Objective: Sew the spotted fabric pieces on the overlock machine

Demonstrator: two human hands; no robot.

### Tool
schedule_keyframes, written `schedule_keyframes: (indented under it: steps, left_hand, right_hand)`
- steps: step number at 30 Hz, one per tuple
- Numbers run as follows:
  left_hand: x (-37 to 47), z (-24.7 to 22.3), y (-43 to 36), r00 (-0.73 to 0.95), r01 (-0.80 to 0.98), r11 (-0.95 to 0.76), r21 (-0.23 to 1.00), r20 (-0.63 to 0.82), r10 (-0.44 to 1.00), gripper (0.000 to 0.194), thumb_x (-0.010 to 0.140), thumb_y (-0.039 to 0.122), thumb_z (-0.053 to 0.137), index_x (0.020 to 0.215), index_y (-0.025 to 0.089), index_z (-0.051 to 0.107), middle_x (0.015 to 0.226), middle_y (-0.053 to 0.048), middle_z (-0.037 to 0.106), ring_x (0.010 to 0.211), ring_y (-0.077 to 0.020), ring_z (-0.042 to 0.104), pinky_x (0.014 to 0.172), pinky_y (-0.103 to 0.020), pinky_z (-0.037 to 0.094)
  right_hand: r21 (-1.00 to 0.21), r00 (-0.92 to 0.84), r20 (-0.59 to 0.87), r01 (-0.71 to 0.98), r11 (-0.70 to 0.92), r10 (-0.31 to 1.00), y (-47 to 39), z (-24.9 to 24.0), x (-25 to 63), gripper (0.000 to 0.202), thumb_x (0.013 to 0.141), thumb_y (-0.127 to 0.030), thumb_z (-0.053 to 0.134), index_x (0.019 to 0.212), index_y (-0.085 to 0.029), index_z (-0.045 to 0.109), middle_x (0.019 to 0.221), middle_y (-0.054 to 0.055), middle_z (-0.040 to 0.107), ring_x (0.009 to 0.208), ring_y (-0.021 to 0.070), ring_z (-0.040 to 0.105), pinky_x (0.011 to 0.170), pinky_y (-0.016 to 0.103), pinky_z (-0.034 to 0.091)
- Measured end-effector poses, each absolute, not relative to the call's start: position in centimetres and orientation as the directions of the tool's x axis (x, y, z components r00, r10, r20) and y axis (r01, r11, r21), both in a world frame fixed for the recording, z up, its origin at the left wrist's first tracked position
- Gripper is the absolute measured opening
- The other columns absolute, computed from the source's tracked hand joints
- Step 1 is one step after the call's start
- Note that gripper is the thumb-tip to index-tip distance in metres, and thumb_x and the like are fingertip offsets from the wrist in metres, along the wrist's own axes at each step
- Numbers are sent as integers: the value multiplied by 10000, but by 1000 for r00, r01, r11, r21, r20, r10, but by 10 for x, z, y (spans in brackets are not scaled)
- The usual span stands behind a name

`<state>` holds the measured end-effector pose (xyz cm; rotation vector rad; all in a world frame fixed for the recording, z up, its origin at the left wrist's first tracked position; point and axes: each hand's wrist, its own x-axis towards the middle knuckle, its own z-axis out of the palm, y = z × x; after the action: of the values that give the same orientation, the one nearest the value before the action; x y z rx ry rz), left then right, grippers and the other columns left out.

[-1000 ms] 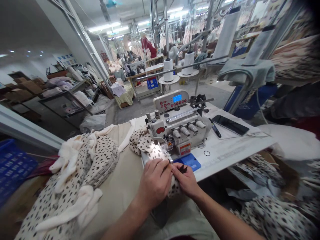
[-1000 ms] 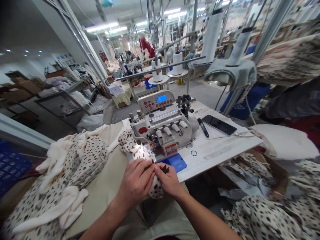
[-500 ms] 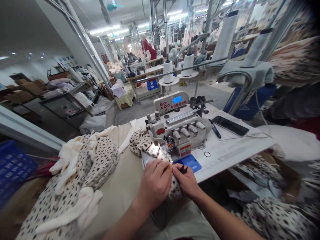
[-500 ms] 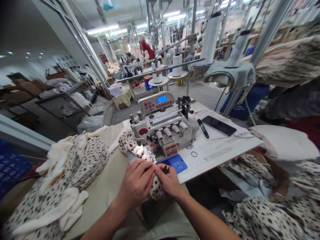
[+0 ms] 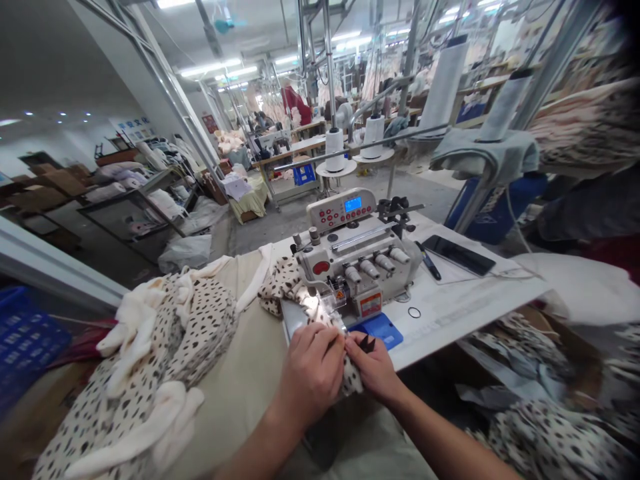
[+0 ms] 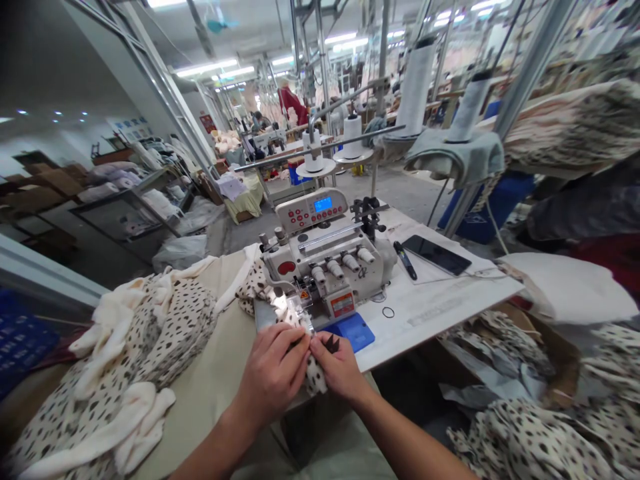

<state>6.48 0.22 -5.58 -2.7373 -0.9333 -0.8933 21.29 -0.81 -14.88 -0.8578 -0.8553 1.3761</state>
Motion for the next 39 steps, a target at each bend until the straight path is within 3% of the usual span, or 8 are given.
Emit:
schedule_keyframes:
  steps: [9, 19, 25, 33, 36, 39]
  left_hand:
    - [61, -57, 5, 637, 587, -807, 69, 576, 513, 232, 910, 149, 588, 1135, 149, 648, 1093, -96, 679, 1065, -245, 576, 948, -432, 469]
    - [46, -47, 33, 565, 658, -739, 147, 552, 613, 203, 919, 186, 561, 1094, 209, 662, 1140, -95, 672, 1163, -245, 591, 1024, -457, 481]
    - [34, -39, 72, 559, 702, -681, 208, 430, 709, 140, 933, 243, 563, 991, 204, 684, 1118, -82, 679, 1100, -228, 608, 1032, -444, 455]
    - [25, -35, 62, 509, 805, -587, 81, 413, 755, 180, 966, 192, 497, 933, 175, 673, 1117, -101, 686, 998, -231, 631, 919, -405, 483]
    - [26, -32, 50, 510, 815, -576, 65, 392, 766, 177, 968, 166, 480, 1044, 181, 639, 1258, -120, 636, 1095, -233, 614, 934, -378, 484]
    - [28, -27, 41, 449, 872, -488, 43, 325, 832, 199, 959, 198, 513, 1135, 188, 604, 1196, -127, 644, 990, -230, 650, 823, -342, 501]
  right_hand:
    - [-860, 13, -88, -506, -70, 996, -6, -158, 206, 414, 795, -556, 756, 730, -166, 633, 550, -31, 576, 400, 67, 457, 399, 193, 364]
    - [-846, 42, -78, -531, -44, 996, -5, -158, 203, 381, 792, -521, 769, 767, -147, 698, 518, -22, 589, 391, 69, 474, 386, 184, 350]
    - [-844, 34, -82, -534, -52, 996, -4, -159, 204, 385, 777, -524, 780, 748, -150, 691, 519, -22, 593, 393, 65, 469, 389, 179, 343]
    - [-904, 40, -28, -428, -8, 999, -9, -159, 206, 380, 783, -518, 780, 771, -149, 689, 530, -16, 600, 414, 77, 474, 412, 196, 351]
    - [-926, 54, -42, -378, -18, 998, -10, -156, 205, 407, 758, -544, 788, 756, -155, 669, 511, -24, 579, 395, 83, 447, 400, 209, 334]
    - [-957, 82, 27, -287, 50, 996, -13, -149, 204, 374, 784, -528, 765, 772, -164, 677, 555, -10, 596, 447, 114, 482, 447, 243, 383]
